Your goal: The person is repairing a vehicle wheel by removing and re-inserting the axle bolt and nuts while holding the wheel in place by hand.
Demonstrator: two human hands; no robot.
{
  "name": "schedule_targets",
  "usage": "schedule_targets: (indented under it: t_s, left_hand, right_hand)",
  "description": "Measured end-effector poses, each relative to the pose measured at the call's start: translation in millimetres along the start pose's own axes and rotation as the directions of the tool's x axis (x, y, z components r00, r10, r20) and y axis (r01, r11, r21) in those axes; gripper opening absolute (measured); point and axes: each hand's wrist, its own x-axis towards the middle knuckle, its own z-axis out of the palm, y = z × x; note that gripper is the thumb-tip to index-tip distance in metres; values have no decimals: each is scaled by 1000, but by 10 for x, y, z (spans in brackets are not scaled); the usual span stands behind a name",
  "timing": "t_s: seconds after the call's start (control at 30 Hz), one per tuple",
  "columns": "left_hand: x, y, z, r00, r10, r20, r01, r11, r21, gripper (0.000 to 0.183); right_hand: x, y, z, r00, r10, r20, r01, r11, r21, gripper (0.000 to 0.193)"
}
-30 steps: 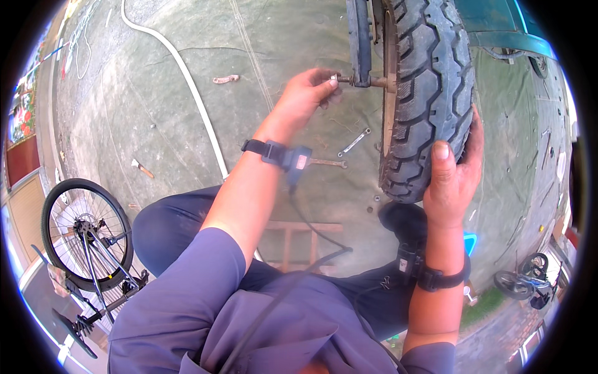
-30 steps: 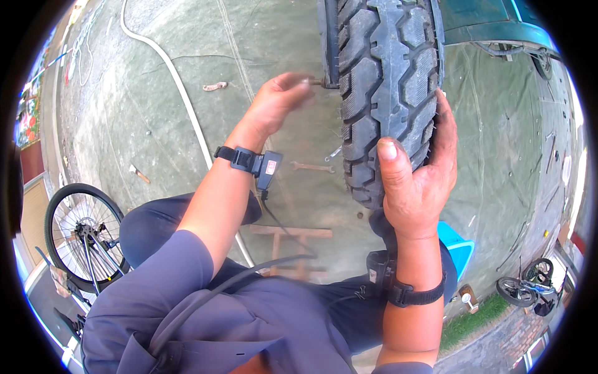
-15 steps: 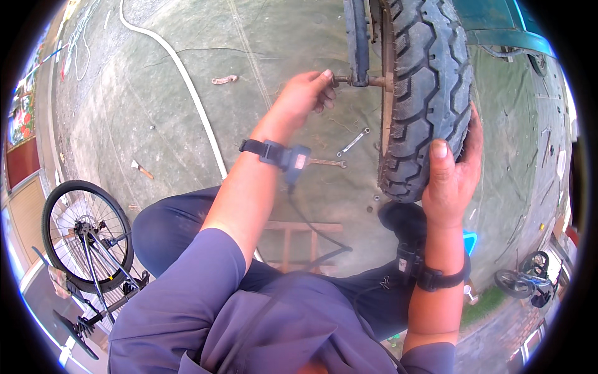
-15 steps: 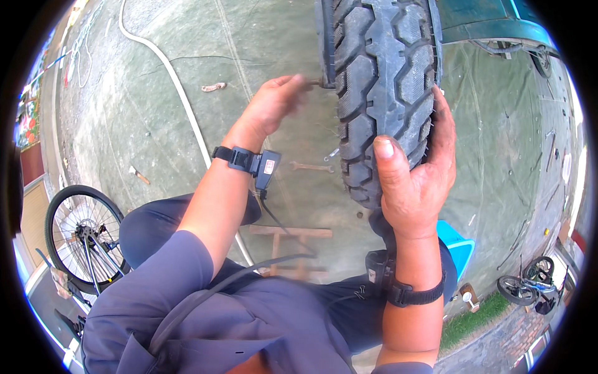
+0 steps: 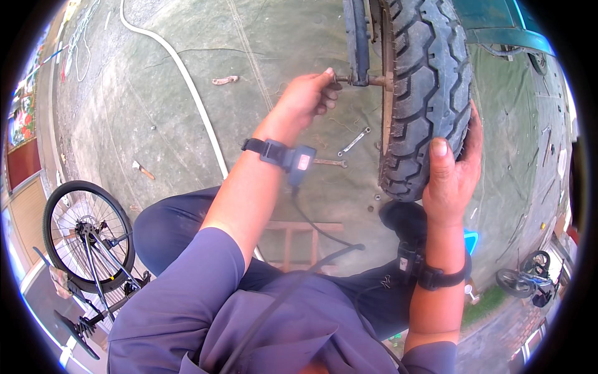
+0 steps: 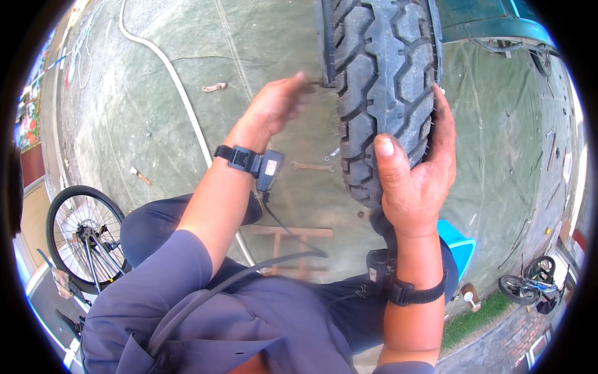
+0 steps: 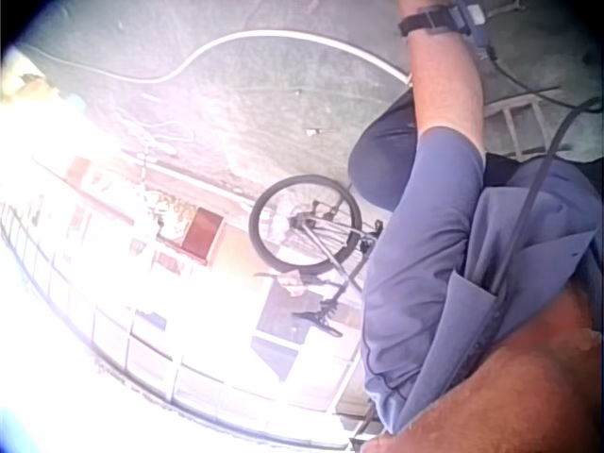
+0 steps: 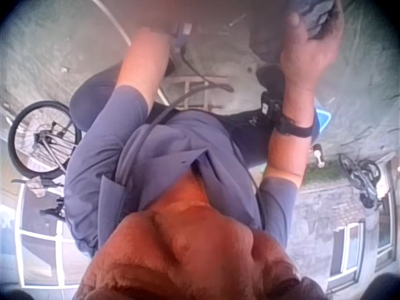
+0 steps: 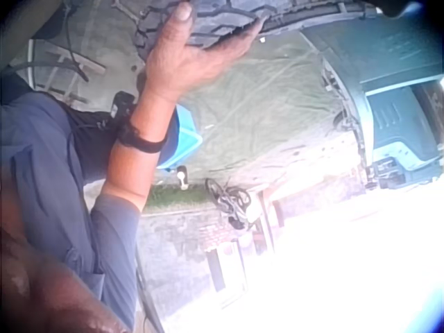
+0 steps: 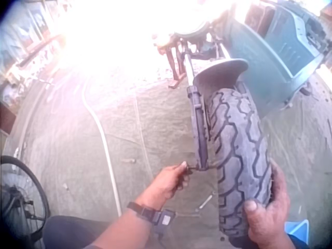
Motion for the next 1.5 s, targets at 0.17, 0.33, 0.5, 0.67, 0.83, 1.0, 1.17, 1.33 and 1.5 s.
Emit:
schedule_targets:
  t_s: [0.17, 0.33, 0.5, 0.67, 0.83, 1.0, 1.17, 1.33, 1.5]
  left_hand:
    - [-10, -8, 11, 1000, 10, 15, -8, 997, -73, 32]
    - [-34, -18, 10, 996, 91, 10, -91, 994, -59, 28]
    - [8, -62, -69, 967, 241, 87, -242, 970, -6, 35]
    - [31, -94, -110, 952, 282, 119, -286, 958, 19, 38]
    - [57, -90, -128, 962, 243, 127, -248, 968, 24, 37]
    - [26, -83, -123, 943, 308, 123, -313, 950, 20, 35]
    - [14, -71, -88, 954, 284, 101, -273, 956, -112, 34]
    - [72, -102, -89, 943, 320, 93, -297, 934, -198, 31]
    - [75, -90, -48, 968, 246, 45, -234, 956, -178, 29]
  right_hand:
    - [-7, 2, 5, 1000, 3, -2, -3, 1000, 5, 86]
    - [1, -13, -7, 1000, 1, 0, -1, 1000, -21, 86]
    - [-9, 11, -10, 1000, -2, -1, 2, 1000, -26, 87]
    - [-14, 13, -1, 1000, 10, -7, -10, 1000, 16, 86]
    - [-11, 17, -6, 1000, 3, -3, -3, 1000, 13, 86]
    - [-8, -10, 10, 1000, 9, -6, -9, 1000, 19, 86]
    - [-13, 14, -1, 1000, 10, -8, -9, 1000, 21, 87]
    - [-5, -11, 5, 1000, 13, -2, -13, 999, 29, 88]
    - [-3, -8, -1, 1000, 13, 1, -13, 1000, 15, 87]
